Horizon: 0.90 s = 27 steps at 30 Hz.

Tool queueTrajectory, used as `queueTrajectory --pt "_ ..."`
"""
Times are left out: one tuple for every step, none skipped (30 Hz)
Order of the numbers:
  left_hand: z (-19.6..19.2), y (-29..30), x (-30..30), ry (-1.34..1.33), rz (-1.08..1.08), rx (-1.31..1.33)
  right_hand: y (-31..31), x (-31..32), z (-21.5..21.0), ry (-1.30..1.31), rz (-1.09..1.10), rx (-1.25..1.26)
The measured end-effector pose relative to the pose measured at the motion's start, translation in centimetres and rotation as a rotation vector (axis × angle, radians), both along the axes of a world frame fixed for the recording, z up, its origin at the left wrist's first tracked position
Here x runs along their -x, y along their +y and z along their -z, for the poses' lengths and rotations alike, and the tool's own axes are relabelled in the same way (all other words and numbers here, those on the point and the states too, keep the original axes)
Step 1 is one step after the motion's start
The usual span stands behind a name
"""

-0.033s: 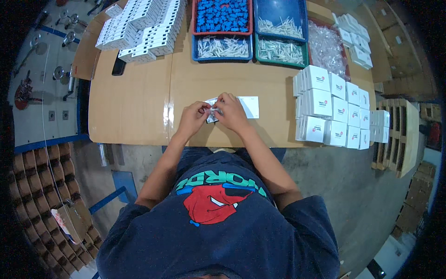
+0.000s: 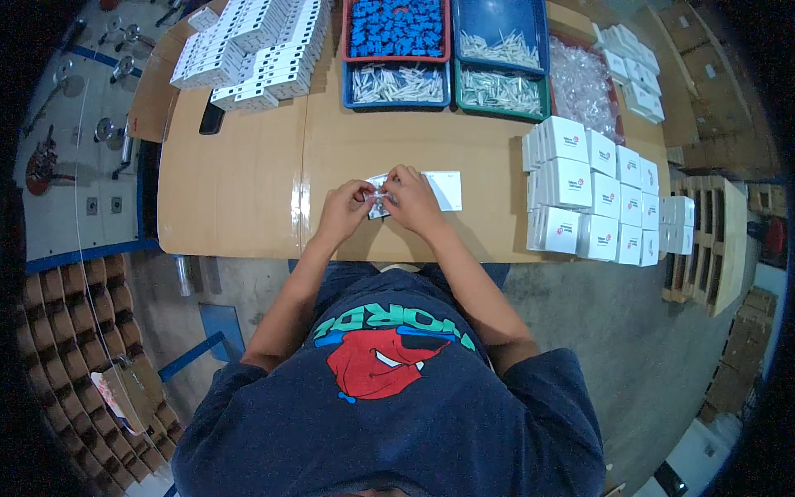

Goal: Assembling and packaging small plastic components into white boxes at a workstation.

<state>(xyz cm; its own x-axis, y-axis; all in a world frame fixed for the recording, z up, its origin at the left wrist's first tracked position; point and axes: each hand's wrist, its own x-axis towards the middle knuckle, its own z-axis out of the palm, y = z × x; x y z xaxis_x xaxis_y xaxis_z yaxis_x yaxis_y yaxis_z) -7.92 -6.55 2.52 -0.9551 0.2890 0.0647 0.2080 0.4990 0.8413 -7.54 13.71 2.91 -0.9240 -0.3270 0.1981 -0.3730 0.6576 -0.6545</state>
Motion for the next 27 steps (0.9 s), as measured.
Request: queueTrajectory --pt "-0.2 0.0 0.0 0.039 0.024 0.065 0.0 0.0 -0.1 0.000 -0.007 -0.008" --pt "-0.1 0.0 -0.1 0.039 0.023 0.065 0.0 0.0 -0.1 0.001 -0.013 -0.016" --pt "-0.1 0.1 -0.1 0.075 0.018 0.070 0.0 0.0 -0.2 0.001 -0.014 -0.017" --pt "-0.1 0.2 -0.1 0.112 0.012 0.075 0.0 -0.1 -0.4 -0.009 -0.015 -0.047" --pt "-0.1 0.2 -0.2 0.113 0.011 0.074 0.1 -0.1 -0.5 -0.018 -0.016 -0.077" --pt "-0.1 0.2 -0.3 0.141 0.011 0.093 0.1 -0.1 -0.7 -0.017 -0.017 -0.078" --pt "-0.1 0.2 -0.4 0.170 0.013 0.111 0.1 -0.2 -0.9 -0.013 -0.008 -0.076" --pt "-0.1 0.2 -0.4 0.171 0.014 0.110 0.1 -0.3 -1.1 -0.009 0.002 -0.075" --pt "-0.1 0.3 -0.4 0.212 0.016 0.111 0.1 -0.4 -0.9 -0.007 0.003 -0.076" --pt "-0.1 0.3 -0.4 0.254 0.018 0.112 0.1 -0.5 -0.7 -0.010 0.017 -0.088" --pt "-0.1 0.3 -0.4 0.257 0.018 0.112 0.1 -0.6 -0.5 -0.013 0.031 -0.100" --pt "-0.1 0.4 -0.5 0.190 -0.006 0.114 0.2 -0.6 -0.4 -0.009 0.032 -0.100" --pt "-0.1 0.4 -0.6 0.124 -0.030 0.116 0.2 -0.7 -0.4 0.007 0.028 -0.091" --pt "-0.2 0.4 -0.8 0.129 -0.028 0.116 0.2 -0.8 -0.4 0.024 0.024 -0.082" --pt "-0.3 0.4 -1.1 0.130 -0.024 0.129 0.3 -1.2 -0.5 0.028 0.027 -0.081" --pt "-0.5 0.3 -0.9 0.140 -0.023 0.143 0.4 -1.3 -0.9 0.033 0.034 -0.093" --pt "-0.2 0.2 -1.0 0.152 -0.023 0.144 0.4 -1.3 -1.1 0.037 0.040 -0.105" --pt "0.5 0.1 -1.2 0.216 -0.021 0.135 0.2 -1.3 -1.0 0.049 0.042 -0.104" --pt "0.5 0.3 -1.4 0.272 -0.018 0.125 0.1 -1.8 -0.8 0.046 0.054 -0.092" --pt "0.6 0.3 -1.3 0.276 -0.016 0.123 0.1 -1.9 -0.7 0.043 0.066 -0.079" --pt "0.6 0.3 -1.3 0.272 -0.022 0.113 0.2 -1.7 -0.5 0.074 0.079 -0.084" --pt "0.6 0.2 -1.3 0.265 -0.026 0.105 0.1 -1.6 -0.6 0.074 0.082 -0.082" --pt "0.7 0.1 -1.5 0.264 -0.023 0.107 0.1 -1.7 -0.8 0.017 0.108 -0.072" --pt "0.8 0.1 -1.8 0.273 -0.034 0.085 0.0 -1.8 -0.7 -0.040 0.135 -0.062" --pt "0.9 0.2 -1.7 0.287 -0.048 0.062 0.0 -1.8 -0.6 -0.036 0.136 -0.061" --pt "1.1 0.2 -1.8 0.291 -0.047 0.062 -0.1 -1.9 -0.4 -0.006 0.131 -0.057" --pt "1.5 0.1 -2.0 0.331 -0.063 0.068 -0.2 -2.1 -0.2 0.023 0.125 -0.053"
